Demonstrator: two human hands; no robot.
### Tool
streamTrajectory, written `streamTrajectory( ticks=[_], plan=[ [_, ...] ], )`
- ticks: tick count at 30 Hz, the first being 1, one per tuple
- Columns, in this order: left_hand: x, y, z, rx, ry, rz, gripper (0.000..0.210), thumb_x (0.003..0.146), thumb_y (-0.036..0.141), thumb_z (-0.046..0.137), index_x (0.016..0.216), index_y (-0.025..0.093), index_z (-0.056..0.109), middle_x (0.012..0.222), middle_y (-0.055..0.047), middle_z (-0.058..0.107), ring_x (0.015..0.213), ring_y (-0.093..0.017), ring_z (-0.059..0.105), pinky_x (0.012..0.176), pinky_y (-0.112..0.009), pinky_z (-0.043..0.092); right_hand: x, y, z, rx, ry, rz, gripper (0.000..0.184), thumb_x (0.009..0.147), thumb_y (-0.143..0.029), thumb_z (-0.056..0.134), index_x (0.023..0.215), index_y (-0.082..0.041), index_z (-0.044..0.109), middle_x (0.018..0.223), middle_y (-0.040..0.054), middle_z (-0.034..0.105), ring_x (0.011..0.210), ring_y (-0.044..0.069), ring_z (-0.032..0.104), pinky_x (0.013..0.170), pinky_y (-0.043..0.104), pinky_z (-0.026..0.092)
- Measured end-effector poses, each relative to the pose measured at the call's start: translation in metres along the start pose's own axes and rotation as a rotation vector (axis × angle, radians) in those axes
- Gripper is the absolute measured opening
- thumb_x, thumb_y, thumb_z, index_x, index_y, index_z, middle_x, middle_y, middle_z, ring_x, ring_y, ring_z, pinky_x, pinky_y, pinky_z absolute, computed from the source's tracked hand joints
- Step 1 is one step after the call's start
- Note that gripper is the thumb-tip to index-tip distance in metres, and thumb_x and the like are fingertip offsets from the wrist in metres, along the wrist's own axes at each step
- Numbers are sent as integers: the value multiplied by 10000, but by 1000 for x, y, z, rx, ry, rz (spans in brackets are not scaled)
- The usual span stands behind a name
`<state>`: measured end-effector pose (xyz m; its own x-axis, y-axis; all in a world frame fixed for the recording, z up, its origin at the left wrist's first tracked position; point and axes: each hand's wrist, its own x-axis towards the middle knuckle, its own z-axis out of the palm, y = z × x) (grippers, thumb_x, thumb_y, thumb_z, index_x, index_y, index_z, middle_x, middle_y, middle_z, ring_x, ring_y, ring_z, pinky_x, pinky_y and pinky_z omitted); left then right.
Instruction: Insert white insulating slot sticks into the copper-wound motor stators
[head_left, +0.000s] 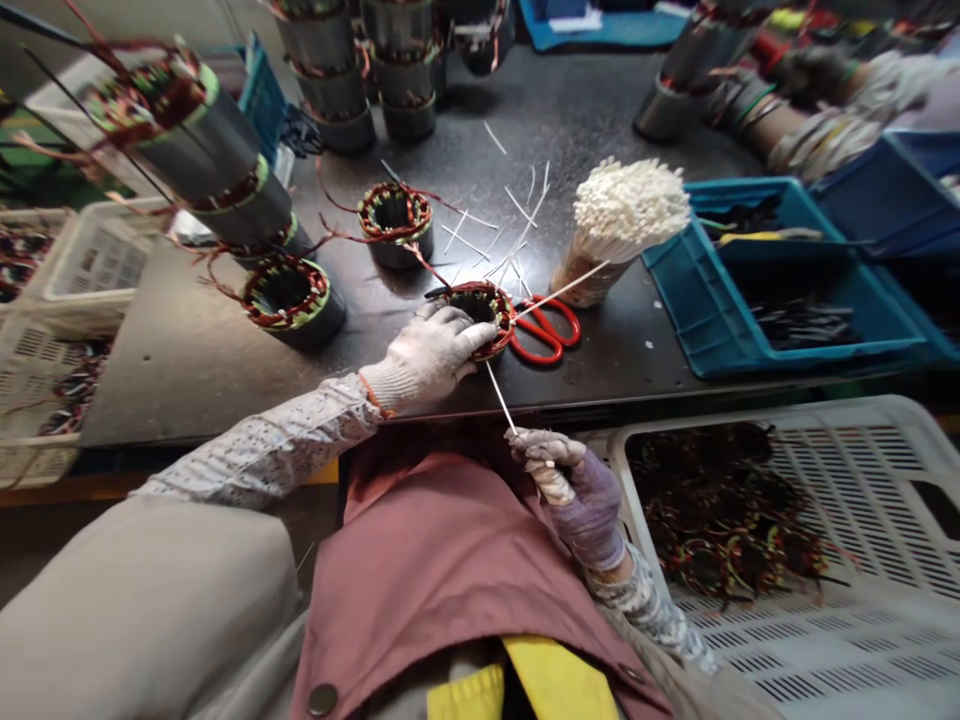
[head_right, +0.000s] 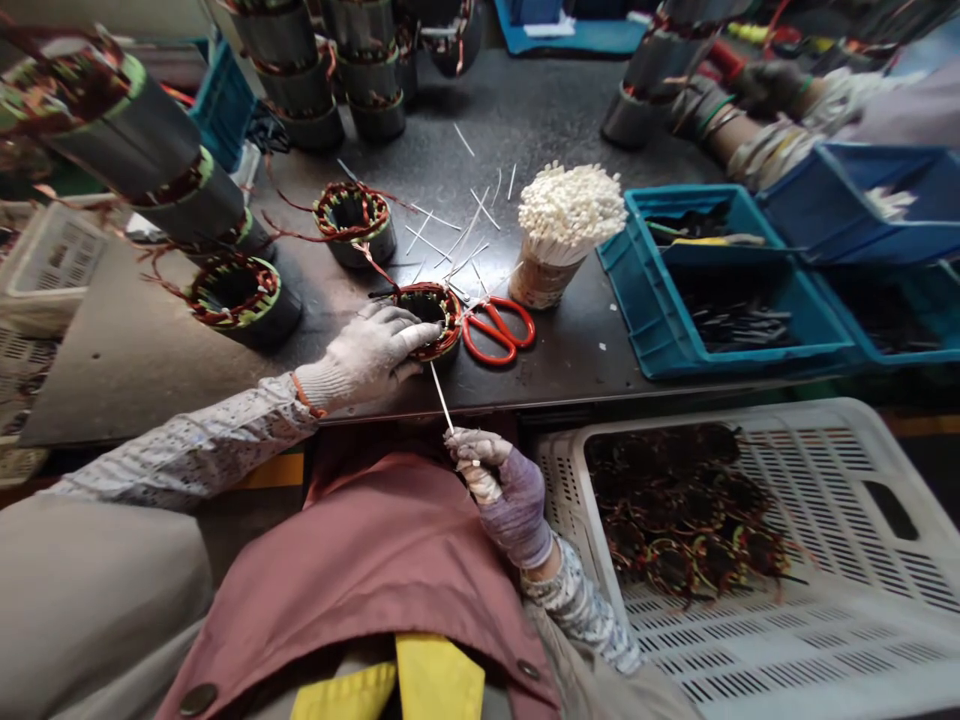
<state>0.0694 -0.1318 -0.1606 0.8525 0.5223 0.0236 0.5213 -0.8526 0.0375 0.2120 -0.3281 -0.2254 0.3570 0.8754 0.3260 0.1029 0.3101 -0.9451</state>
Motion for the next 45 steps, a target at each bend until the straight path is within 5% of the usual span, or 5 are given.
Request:
streamTrajectory(
  ticks=[9,18,35,39,45],
  plan=[
    [-1,0,2,14,38,1,465,906,319,565,1359,211,560,1234,-111,663,1144,-266,566,1029,-445,410,4,7,13,-24,42,49,55,905,-229,636,936,-225,681,988,53,765,922,196,738,779,337,638],
    [-1,-4,5,-19,56,12,481,932,359,525,1386,202,549,1251,-121,663,1173,-278,565,1053,-460,404,11,11,18,-155,1,-265,146,903,-120,593,963,-247,634,983,46,754,1004,201,725,874,389,618],
    [-2,-17,27,-40,296,267,259,919,253,555,1049,370,746,1227,-7,715,1021,-208,660,1048,-500,407,9,18,22,-183,27,-106,139,895,-126,604,978,-213,674,984,58,756,933,171,731,837,297,608],
    [-2,-19,29,-113,349,259,303,933,282,545,1195,324,691,1301,-52,677,1120,-207,641,1042,-455,435,1,4,11,-79,9,-47,118,909,-136,597,966,-217,661,1012,61,747,1007,193,718,882,337,603],
    [2,-22,26,-80,261,290,276,926,252,546,1078,378,739,1327,-2,663,1113,-201,638,1077,-460,427,-4,-2,18,41,-44,-6,148,903,-108,599,980,-218,660,1048,72,737,1032,206,711,907,373,604]
  ],
)
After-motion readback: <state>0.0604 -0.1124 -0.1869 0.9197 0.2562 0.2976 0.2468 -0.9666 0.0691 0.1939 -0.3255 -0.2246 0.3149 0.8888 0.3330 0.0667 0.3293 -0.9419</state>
